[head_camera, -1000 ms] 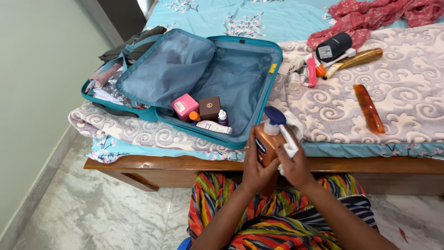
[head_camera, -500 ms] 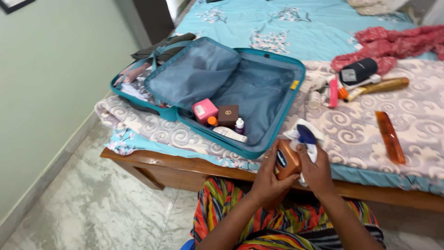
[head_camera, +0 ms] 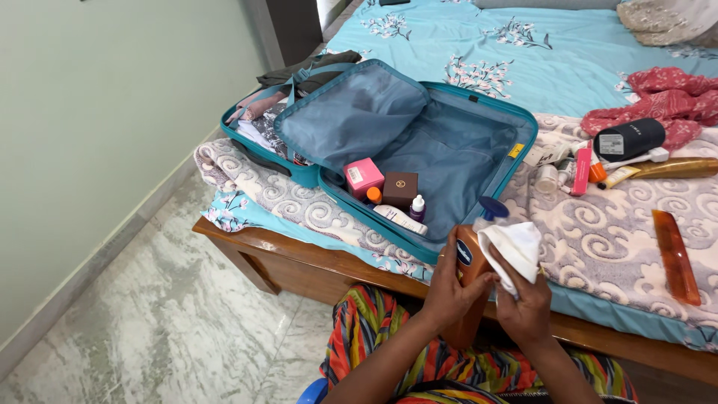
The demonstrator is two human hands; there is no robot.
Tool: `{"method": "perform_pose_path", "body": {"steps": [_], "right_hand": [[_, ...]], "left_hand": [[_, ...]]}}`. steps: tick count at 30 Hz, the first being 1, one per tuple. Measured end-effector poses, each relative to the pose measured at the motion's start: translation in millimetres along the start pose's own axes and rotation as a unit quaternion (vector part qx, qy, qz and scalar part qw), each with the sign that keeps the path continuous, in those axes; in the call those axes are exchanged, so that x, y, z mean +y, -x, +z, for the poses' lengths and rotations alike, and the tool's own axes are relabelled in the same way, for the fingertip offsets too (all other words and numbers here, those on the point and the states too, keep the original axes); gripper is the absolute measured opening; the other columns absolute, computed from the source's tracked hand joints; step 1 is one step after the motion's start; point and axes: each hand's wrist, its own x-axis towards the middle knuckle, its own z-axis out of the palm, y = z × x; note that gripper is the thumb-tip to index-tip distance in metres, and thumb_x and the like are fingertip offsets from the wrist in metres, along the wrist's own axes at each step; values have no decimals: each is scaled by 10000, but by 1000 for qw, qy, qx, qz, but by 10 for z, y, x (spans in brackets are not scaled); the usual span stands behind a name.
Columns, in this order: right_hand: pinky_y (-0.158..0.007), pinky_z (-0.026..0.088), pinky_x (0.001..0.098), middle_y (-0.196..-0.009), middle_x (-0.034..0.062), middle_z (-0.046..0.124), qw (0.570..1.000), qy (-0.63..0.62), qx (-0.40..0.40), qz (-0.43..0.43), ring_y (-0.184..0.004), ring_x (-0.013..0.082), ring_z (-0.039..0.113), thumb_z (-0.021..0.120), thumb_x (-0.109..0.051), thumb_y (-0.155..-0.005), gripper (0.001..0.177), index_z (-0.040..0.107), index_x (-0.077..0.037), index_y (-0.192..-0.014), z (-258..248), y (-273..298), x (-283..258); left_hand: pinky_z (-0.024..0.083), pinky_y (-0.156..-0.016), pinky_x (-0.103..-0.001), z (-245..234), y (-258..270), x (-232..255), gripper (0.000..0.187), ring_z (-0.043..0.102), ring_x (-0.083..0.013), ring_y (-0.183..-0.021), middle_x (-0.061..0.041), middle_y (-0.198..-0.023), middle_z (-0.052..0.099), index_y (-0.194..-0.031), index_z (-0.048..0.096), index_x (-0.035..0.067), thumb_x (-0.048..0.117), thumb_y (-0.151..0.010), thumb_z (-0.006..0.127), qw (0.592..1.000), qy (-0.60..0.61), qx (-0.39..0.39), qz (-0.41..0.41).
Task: The person wipes down various toiletries, including a brown box, lotion bottles, and small containers, with a white cloth before placing some of them into a blue suitcase.
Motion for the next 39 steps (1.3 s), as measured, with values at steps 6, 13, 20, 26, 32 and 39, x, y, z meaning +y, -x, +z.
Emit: {"method": "perform_pose_path", "body": {"steps": [6,13,20,26,32,39], "right_hand": [[-493,438,322,-648,76,596,888,-230,-114,383,-539,183,565,475,-237,-1078,329,657,35,-1112,511,1083,922],[-849,565,376,-1122,176,720,940,-122,-149,281,-1009,247,721,864,-219,-724,689,557,35,-1286,494,685,368],[-916,541,396,-1225,187,682,930,-137,-74,332,-1098,260,684,852,-165,-745,787,470,50,-1398,545,392,224],[-891,597,381,-1188,188,715,842,-303,-46,445,-1033,248,721,789,-79,-813,592,545,66,-1333,503,422,518],[-921,565,388,-1236,149,685,819,-396,-62,410,-1084,232,688,752,-38,-801,642,512,19,-1394,599,156,568],[-928,563,384,-1220,127,695,835,-336,-154,407,-1098,225,688,769,-15,-790,605,550,-18,-1354,604,-352,640]], "left_hand": [[345,-1252,-399,-5,-134,-51,1007,421,-362,-1514,-282,-1598,407,-1640,112,-89,420,-994,693,990,86,67,85],[460,-1077,-420,-6,-456,43,1049,534,-364,-1319,-275,-1559,423,-1622,149,-76,393,-905,754,982,10,187,10],[456,-1076,-426,45,-581,312,1110,524,-381,-1313,-296,-1456,438,-1652,143,-13,364,-858,821,991,-52,119,24],[562,-960,-376,-189,-651,135,758,672,-284,-1149,-234,-1295,659,-1587,392,18,327,-957,678,995,95,0,-39],[512,-1023,-366,-281,-532,-156,613,643,-246,-1231,-204,-1326,660,-1549,364,9,262,-1039,594,993,106,30,-36],[486,-1049,-405,-356,-697,-40,650,615,-339,-1280,-258,-1379,595,-1587,295,13,284,-1047,534,999,33,10,-27]]}}
